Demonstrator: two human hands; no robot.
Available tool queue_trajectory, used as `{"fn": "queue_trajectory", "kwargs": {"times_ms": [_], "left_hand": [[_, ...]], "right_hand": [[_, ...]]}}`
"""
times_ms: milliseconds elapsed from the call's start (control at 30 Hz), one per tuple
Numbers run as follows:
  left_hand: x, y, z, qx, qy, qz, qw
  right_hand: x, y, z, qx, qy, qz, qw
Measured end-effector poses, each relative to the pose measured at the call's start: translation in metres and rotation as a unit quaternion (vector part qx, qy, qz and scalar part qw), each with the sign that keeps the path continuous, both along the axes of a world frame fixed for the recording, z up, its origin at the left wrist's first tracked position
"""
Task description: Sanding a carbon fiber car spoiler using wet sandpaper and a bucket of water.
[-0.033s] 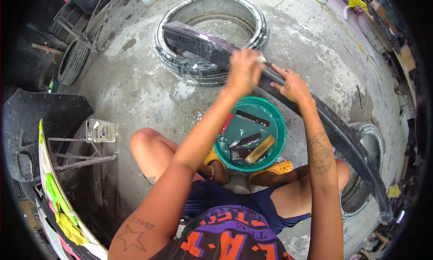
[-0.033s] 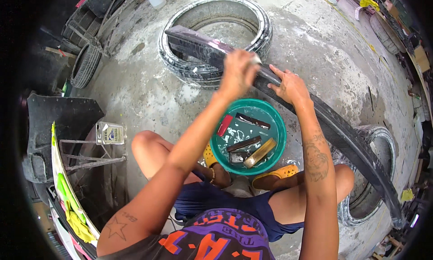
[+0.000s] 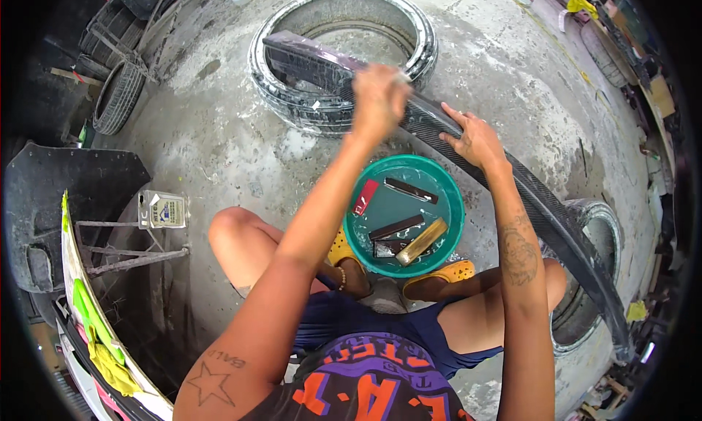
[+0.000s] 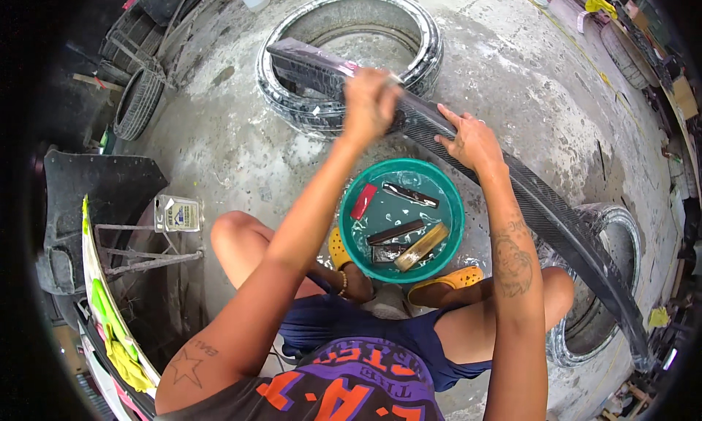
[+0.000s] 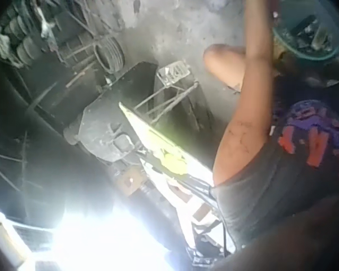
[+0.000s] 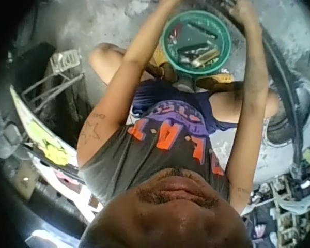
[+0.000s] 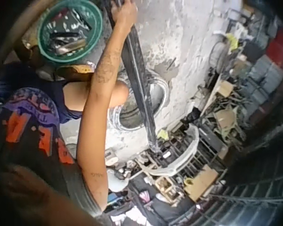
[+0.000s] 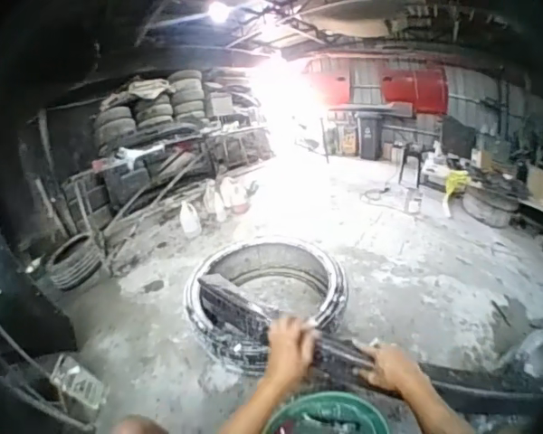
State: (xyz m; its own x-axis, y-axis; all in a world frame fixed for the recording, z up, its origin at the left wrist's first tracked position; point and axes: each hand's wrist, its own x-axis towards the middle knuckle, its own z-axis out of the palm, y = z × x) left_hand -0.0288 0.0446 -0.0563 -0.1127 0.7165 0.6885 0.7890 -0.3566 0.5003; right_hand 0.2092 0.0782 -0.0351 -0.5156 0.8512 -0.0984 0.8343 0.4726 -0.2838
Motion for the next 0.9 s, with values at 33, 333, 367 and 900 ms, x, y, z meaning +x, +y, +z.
{"fn": "queue_trajectory", "kwargs": {"times_ms": [33,333,367,900], "left_hand": [[-0.012,0.007,-0.001,0.003,-0.04,0.12,0.992],[-0.018,-0.012,0.009,-0.035,0.03,0.006,0.999],[-0.032,-0.009,0.009,-0.006,0.044,0.097,0.994],[0.014,-0.033,0.024,-0.024,0.086,0.018,0.996]], "right_hand": [[0.0,-0.003,0.001,0.024,0.016,0.004,1.0],[-0.01,-0.017,0.014,0.014,-0.008,-0.021,1.0],[-0.011,-0.021,0.012,0.006,-0.008,-0.022,1.0],[-0.016,-0.043,0.013,0.042,-0.049,-0.046,0.997]]}}
